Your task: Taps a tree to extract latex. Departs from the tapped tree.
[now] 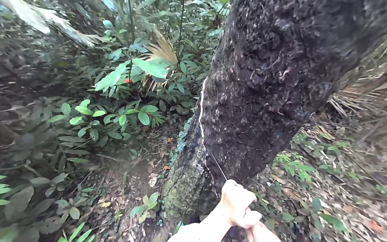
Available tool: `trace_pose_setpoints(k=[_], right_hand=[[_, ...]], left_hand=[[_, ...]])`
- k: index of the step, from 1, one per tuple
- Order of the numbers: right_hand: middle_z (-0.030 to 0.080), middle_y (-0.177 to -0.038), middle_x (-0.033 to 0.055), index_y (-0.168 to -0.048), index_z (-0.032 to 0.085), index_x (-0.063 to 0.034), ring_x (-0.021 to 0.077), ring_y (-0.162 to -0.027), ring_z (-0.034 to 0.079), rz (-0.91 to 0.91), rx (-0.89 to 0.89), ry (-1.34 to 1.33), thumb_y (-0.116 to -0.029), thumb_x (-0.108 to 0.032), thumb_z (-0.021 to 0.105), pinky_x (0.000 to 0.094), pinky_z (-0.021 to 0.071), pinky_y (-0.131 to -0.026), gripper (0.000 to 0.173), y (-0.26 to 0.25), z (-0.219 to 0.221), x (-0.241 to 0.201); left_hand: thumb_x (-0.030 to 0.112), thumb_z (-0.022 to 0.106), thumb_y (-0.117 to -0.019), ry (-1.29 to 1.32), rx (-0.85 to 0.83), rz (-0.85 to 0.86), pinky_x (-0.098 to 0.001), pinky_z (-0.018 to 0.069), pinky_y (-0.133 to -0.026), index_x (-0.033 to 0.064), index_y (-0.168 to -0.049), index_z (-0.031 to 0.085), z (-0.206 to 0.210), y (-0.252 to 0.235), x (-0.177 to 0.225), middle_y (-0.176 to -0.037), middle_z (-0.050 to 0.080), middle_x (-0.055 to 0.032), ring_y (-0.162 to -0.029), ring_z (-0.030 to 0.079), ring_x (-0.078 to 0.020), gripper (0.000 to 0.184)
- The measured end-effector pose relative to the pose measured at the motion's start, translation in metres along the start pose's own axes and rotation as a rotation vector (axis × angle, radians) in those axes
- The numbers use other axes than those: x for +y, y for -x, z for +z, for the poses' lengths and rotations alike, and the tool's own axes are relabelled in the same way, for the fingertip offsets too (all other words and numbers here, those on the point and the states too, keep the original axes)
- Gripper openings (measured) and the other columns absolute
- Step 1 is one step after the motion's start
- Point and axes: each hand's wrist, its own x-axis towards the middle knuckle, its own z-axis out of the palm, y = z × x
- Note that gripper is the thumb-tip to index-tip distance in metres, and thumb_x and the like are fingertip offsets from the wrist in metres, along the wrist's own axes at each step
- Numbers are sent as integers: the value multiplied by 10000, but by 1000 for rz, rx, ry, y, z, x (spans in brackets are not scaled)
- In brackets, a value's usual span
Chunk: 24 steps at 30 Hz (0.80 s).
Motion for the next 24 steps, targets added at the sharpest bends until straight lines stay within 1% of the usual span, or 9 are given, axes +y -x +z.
trace_pose_setpoints(k=[3,6,9,13,16,18,19,21,24], right_hand=[[677,-1183,340,-1245,635,132,501,-1062,693,0,-13,58,-1047,-63,444,607,551,-895,337,-5,-10,-4],[632,-1299,324,-1313,606,106,480,-1140,663,116,-133,78,-1074,-71,400,577,515,-971,362,-17,-9,-13],[707,-1088,324,-1147,679,124,493,-919,728,49,198,14,-995,-69,538,610,582,-798,284,-33,58,23],[717,-1105,301,-1172,688,109,460,-1045,710,94,219,-79,-960,-104,624,595,544,-932,307,-70,98,30],[696,-1187,291,-1323,620,78,446,-1122,675,13,261,-298,-960,-123,651,597,497,-1009,416,-105,67,-9],[703,-1113,284,-1418,577,35,457,-944,718,-207,501,-362,-983,-84,605,604,567,-835,452,-122,43,-36],[702,-1149,284,-1463,533,25,452,-923,727,-278,594,-381,-978,-62,599,592,581,-796,497,-126,36,-43],[661,-1290,292,-1485,472,68,441,-1004,731,-355,705,-447,-948,-18,603,560,593,-820,559,-117,34,-43],[656,-1281,309,-1464,426,156,331,-964,749,-401,802,-513,-908,-36,591,411,606,-796,611,-98,51,-28]], left_hand=[[496,203,-1058,-19,54,19,-300,444,-680,103,-724,605,7,2,-6,-524,493,-22,-515,476,-172,654],[509,205,-1057,-62,27,73,-310,449,-686,95,-710,614,9,12,-19,-517,500,-27,-514,489,-178,677],[510,210,-1056,-129,-58,137,-310,445,-678,115,-692,588,12,30,-31,-504,479,-10,-503,476,-174,657],[474,316,-1032,-188,-142,131,-335,466,-716,120,-697,617,3,40,-44,-539,538,-17,-546,543,-182,573],[382,416,-1030,-124,38,-64,-358,450,-994,52,-938,708,-24,24,-43,-879,704,-116,-916,655,-210,450],[280,406,-1043,-260,205,-226,-294,448,-1030,90,-1040,607,-49,7,-51,-1008,653,-72,-1053,616,-143,277],[207,437,-1020,-352,236,-303,-328,468,-1030,41,-1077,616,-60,1,-61,-1044,663,-119,-1084,627,-195,251],[70,538,-913,-401,102,-472,-526,504,-992,-99,-1190,675,-77,-7,-79,-1149,688,-288,-1122,656,-421,353],[39,605,-917,-278,-220,-608,-612,448,-1059,-90,-1414,551,-83,-19,-104,-1348,571,-359,-1260,561,-516,516]])
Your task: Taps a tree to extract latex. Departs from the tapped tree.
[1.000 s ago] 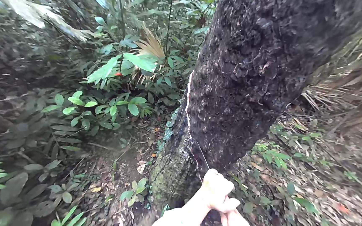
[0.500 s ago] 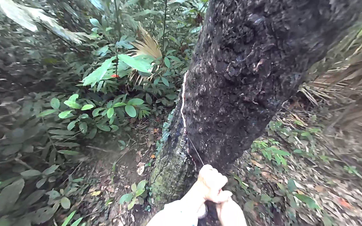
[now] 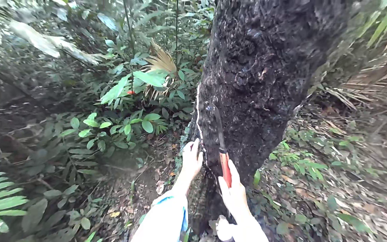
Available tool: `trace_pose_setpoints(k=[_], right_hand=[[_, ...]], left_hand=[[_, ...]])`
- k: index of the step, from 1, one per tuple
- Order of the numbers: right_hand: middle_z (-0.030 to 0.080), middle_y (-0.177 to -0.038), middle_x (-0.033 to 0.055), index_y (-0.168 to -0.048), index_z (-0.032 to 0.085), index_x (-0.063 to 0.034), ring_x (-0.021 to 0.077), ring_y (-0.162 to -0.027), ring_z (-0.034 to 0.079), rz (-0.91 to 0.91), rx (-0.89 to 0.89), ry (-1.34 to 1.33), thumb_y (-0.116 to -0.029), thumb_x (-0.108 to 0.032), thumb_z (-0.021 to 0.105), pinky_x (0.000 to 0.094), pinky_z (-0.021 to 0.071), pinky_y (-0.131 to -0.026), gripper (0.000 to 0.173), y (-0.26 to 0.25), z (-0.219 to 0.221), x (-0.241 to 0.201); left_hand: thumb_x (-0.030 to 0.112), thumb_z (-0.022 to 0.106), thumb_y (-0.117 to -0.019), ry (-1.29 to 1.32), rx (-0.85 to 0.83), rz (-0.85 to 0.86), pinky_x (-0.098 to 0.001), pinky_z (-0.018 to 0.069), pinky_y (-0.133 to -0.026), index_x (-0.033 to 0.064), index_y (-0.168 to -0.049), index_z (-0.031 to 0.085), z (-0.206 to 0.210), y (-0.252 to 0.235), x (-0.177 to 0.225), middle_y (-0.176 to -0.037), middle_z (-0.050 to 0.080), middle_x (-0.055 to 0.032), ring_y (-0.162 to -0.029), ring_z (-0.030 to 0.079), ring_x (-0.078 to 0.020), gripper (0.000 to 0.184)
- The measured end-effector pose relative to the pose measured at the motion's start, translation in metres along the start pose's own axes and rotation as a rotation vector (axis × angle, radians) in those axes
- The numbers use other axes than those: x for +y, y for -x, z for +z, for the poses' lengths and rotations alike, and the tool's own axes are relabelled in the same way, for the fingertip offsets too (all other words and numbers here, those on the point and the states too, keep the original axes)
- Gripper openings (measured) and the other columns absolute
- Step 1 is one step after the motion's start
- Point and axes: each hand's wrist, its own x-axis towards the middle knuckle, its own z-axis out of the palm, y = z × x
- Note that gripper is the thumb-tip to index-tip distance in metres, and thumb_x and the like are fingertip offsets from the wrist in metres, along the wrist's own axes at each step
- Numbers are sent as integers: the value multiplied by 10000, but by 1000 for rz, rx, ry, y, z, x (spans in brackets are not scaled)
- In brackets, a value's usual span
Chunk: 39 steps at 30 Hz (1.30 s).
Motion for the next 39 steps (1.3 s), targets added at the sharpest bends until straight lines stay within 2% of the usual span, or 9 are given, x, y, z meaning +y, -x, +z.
trace_pose_setpoints(k=[6,9,18,24,26,29,31,34,39], right_hand=[[686,-1115,293,-1473,389,163,97,-725,669,96,-68,-114,-900,-70,589,227,549,-649,650,42,-27,17],[652,-1264,316,-1467,404,165,185,-932,725,76,-171,-77,-901,-94,582,270,571,-792,647,53,-46,33],[625,-1365,277,-1506,425,89,401,-1066,723,-1,-399,-6,-928,-57,559,518,584,-876,612,68,-68,95],[613,-1397,252,-1583,369,-45,456,-1123,689,123,-511,73,-982,-27,573,608,536,-946,635,71,-52,115],[622,-1383,253,-1583,374,-53,462,-1080,703,119,-473,86,-994,-36,574,621,545,-907,623,76,-40,119],[637,-1344,276,-1567,384,-9,474,-1024,715,69,-387,98,-984,-31,575,630,559,-850,614,89,-19,126],[669,-1255,302,-1505,452,53,483,-983,720,48,-341,104,-979,-32,584,632,565,-832,549,97,-2,128],[688,-1184,287,-1273,613,105,429,-1084,697,149,-373,155,-1032,-106,541,567,537,-960,329,103,22,126],[692,-1180,273,-1230,631,106,406,-1071,708,64,-259,234,-1042,-105,520,540,558,-929,303,115,50,143]], left_hand=[[-28,644,-900,-62,234,195,-451,587,-903,-108,-1121,734,30,-13,-12,-1011,739,-265,-946,739,-398,252],[-28,603,-937,-137,256,158,-464,592,-887,-108,-1059,737,32,-13,-7,-978,733,-264,-931,737,-405,199],[-21,492,-991,-158,25,-129,-508,513,-1021,-147,-1116,676,12,58,-1,-1112,676,-318,-1110,663,-444,256],[190,563,-1035,-496,-575,-826,-585,389,-1130,-22,-1315,641,-2,118,-29,-1506,494,-236,-1386,483,-420,360],[145,619,-1000,-456,-316,-575,-570,367,-1146,-90,-1229,660,2,122,-12,-1428,554,-272,-1356,507,-434,331],[154,637,-925,-328,315,350,-451,529,-982,0,-859,710,45,123,-2,-1004,745,-188,-1019,715,-333,183],[232,527,-988,-214,302,762,-413,508,-998,63,-856,674,69,108,13,-908,739,-136,-964,712,-280,260],[397,389,-1037,-207,127,988,-427,525,-916,65,-781,653,99,93,9,-699,661,-96,-771,689,-278,496],[515,216,-1053,-241,216,1071,-383,477,-670,82,-647,573,123,90,-21,-540,528,-69,-538,559,-233,692]])
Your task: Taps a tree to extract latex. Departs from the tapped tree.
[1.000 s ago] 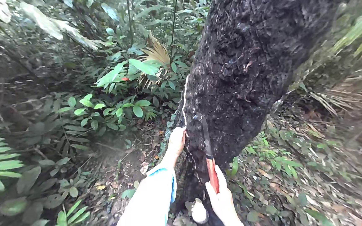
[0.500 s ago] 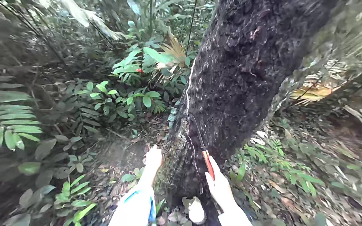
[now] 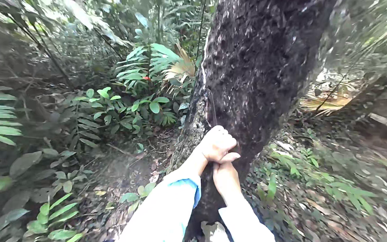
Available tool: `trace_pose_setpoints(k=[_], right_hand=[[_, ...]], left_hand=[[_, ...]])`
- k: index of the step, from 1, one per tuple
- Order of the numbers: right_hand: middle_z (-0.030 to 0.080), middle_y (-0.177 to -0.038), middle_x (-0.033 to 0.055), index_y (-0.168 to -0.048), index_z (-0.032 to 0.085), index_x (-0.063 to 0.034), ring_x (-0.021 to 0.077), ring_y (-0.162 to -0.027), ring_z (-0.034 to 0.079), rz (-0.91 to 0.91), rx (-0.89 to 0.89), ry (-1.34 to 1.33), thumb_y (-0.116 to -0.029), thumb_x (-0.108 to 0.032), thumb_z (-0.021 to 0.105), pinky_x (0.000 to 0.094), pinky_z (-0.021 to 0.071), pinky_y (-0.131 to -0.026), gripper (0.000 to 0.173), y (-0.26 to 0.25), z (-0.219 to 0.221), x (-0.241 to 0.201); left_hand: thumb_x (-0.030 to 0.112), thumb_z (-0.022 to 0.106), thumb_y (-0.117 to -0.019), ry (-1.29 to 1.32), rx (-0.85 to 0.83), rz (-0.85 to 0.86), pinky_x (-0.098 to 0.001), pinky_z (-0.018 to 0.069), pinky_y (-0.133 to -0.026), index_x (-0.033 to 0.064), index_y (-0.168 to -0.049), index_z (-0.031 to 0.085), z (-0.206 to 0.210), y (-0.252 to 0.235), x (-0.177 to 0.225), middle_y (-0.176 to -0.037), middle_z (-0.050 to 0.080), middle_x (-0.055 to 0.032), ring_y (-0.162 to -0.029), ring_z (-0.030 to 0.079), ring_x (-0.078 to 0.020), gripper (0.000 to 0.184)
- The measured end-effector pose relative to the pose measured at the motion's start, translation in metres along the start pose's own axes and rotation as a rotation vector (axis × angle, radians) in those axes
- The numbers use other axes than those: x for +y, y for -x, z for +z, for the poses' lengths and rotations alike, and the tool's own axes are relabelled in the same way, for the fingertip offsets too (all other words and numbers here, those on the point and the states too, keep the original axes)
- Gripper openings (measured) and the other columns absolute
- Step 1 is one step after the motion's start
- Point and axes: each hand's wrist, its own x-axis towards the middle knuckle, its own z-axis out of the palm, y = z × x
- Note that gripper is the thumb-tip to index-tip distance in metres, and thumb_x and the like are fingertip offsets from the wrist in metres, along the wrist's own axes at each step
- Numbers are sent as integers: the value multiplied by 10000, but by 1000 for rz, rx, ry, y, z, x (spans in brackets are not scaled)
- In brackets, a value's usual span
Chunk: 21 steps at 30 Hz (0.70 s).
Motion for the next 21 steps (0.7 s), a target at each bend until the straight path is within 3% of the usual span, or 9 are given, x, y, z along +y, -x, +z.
trace_pose_setpoints(k=[5,8,9,10,12,14,17,21], right_hand=[[683,-1179,285,-1290,593,108,414,-1108,688,-49,10,45,-1063,-126,486,535,534,-971,344,21,2,22],[666,-1196,287,-1432,428,144,357,-1094,683,-191,5,-129,-1007,-80,525,498,527,-979,490,35,2,45],[658,-1192,253,-1477,372,121,282,-1013,687,-239,-28,-189,-973,-72,523,444,554,-904,560,40,-4,49],[646,-1154,198,-1505,331,85,189,-863,679,-272,-72,-238,-951,-80,510,375,580,-755,605,44,-12,51],[604,-1023,99,-1543,258,14,91,-641,619,-241,-193,-321,-957,-98,475,296,557,-548,635,55,-30,44],[564,-894,40,-1560,227,-55,77,-566,589,-150,-298,-325,-973,-111,448,283,546,-495,630,63,-52,29],[531,-758,-16,-1526,296,-156,47,-496,554,-51,-343,-277,-1004,-109,431,241,522,-448,541,68,-81,3],[511,-657,-12,-1370,374,-215,43,-433,527,106,-394,-278,-1064,-110,418,199,490,-396,326,68,-105,-33]], left_hand=[[513,254,-1017,21,36,42,-398,479,-680,82,-620,609,17,17,17,-540,566,-56,-552,589,-216,685],[502,283,-1017,51,89,60,-406,470,-654,77,-586,579,23,27,29,-524,547,-61,-536,576,-216,674],[497,290,-1012,66,122,60,-401,459,-639,79,-575,563,22,26,31,-515,530,-59,-523,556,-211,664],[497,289,-1009,83,141,57,-401,452,-635,79,-572,551,20,23,34,-510,513,-58,-517,539,-209,659],[477,300,-1000,150,131,41,-410,433,-614,70,-584,555,13,14,40,-512,504,-63,-515,529,-214,636],[433,328,-1014,253,89,2,-428,420,-573,53,-594,548,6,5,45,-515,499,-76,-515,540,-233,608],[360,395,-1010,393,40,-108,-445,406,-516,31,-591,525,-11,-13,50,-528,494,-84,-512,537,-239,548],[323,397,-1033,536,-26,-258,-488,455,-629,13,-629,555,-35,-31,50,-609,540,-92,-623,577,-246,533]])
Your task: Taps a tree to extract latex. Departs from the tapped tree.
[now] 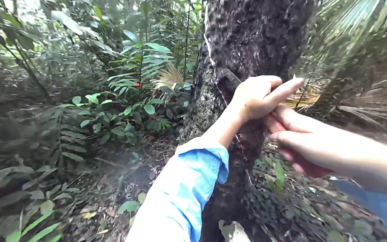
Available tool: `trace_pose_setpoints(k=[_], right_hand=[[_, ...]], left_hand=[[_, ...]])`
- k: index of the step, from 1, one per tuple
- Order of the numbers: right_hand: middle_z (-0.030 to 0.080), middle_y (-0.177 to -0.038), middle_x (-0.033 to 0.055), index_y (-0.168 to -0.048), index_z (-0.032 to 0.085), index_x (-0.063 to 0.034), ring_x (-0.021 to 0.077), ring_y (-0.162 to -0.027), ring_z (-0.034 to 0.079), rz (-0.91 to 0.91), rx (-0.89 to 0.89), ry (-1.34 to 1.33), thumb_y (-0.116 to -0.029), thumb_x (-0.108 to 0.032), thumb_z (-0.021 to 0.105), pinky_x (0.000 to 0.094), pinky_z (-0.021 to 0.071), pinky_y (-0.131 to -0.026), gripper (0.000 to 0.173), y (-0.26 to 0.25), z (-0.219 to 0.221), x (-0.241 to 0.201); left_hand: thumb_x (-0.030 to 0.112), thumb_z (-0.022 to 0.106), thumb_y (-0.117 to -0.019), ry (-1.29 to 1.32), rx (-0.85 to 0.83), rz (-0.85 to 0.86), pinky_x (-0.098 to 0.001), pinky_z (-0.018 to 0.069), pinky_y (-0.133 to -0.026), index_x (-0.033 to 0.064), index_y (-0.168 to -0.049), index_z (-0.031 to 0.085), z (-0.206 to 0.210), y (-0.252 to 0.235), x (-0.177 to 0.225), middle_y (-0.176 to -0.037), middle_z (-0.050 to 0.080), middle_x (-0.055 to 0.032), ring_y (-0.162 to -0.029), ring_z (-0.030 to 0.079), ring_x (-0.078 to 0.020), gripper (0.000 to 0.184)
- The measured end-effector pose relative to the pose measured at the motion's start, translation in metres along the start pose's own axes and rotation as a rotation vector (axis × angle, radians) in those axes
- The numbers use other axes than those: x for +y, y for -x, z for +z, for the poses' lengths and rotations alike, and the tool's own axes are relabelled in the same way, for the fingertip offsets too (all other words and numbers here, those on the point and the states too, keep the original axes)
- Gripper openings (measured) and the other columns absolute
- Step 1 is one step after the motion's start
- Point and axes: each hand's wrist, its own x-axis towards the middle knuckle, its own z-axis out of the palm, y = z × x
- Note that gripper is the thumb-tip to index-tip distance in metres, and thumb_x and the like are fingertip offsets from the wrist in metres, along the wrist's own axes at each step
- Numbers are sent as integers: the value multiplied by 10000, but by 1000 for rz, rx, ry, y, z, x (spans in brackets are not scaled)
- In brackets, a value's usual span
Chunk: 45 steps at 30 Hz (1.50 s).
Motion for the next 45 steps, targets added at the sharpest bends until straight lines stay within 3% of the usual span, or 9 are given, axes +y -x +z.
trace_pose_setpoints(k=[7,12,16,19,25,34,37,42,45], right_hand=[[512,-644,29,-1503,269,-249,75,-407,520,146,108,89,-1097,-143,405,223,483,-379,441,-4,28,-40],[568,-892,63,-1622,61,-180,102,-486,562,40,107,106,-1013,-77,400,303,524,-427,705,-5,65,-23],[547,-804,-22,-1593,162,-182,57,-445,542,-33,102,-8,-932,-105,438,265,503,-358,720,1,62,-28],[536,-727,-60,-1463,319,-229,47,-412,526,-19,122,35,-926,-130,447,260,498,-349,560,6,53,-33],[500,-633,-71,-1244,424,-264,39,-398,505,31,99,22,-982,-138,420,240,491,-352,291,5,32,-39],[516,-640,-54,-1365,430,-314,40,-378,477,5,128,214,-914,-199,463,242,459,-345,467,-10,16,-31],[516,-607,-40,-1322,442,-286,47,-367,482,1,140,243,-954,-186,450,240,452,-340,381,-12,14,-25],[601,-857,77,-1521,351,-118,150,-580,588,-140,258,416,-944,-132,451,387,513,-525,585,-21,41,5],[646,-1200,266,-1521,326,28,384,-1065,673,-235,328,484,-936,-49,464,573,528,-885,606,-38,61,37]], left_hand=[[353,329,-1033,224,173,134,-361,396,-523,99,-570,450,-13,-1,-20,-529,432,10,-510,460,-124,542],[442,325,-1034,229,199,288,-311,362,-457,51,-565,489,-12,32,-30,-510,461,-38,-459,439,-117,632],[414,352,-1032,276,207,269,-290,341,-451,59,-568,474,-22,31,-21,-507,439,-19,-456,418,-92,597],[341,370,-1015,267,227,283,-339,375,-468,40,-575,497,-22,22,-15,-518,472,-45,-471,463,-134,549],[302,414,-998,248,196,205,-390,401,-488,41,-579,484,-23,8,-9,-531,468,-49,-491,482,-169,498],[398,371,-1007,254,387,230,-344,373,-463,60,-577,472,-12,2,-20,-520,443,-24,-470,445,-132,556],[407,362,-1013,244,413,253,-338,369,-457,52,-583,492,-4,2,-23,-522,459,-29,-465,445,-131,572],[507,287,-1027,141,379,371,-340,380,-493,61,-576,497,8,18,-42,-504,455,-44,-479,458,-155,668],[526,276,-1008,-6,319,443,-363,403,-545,63,-567,511,16,34,-56,-494,469,-54,-484,474,-182,681]])
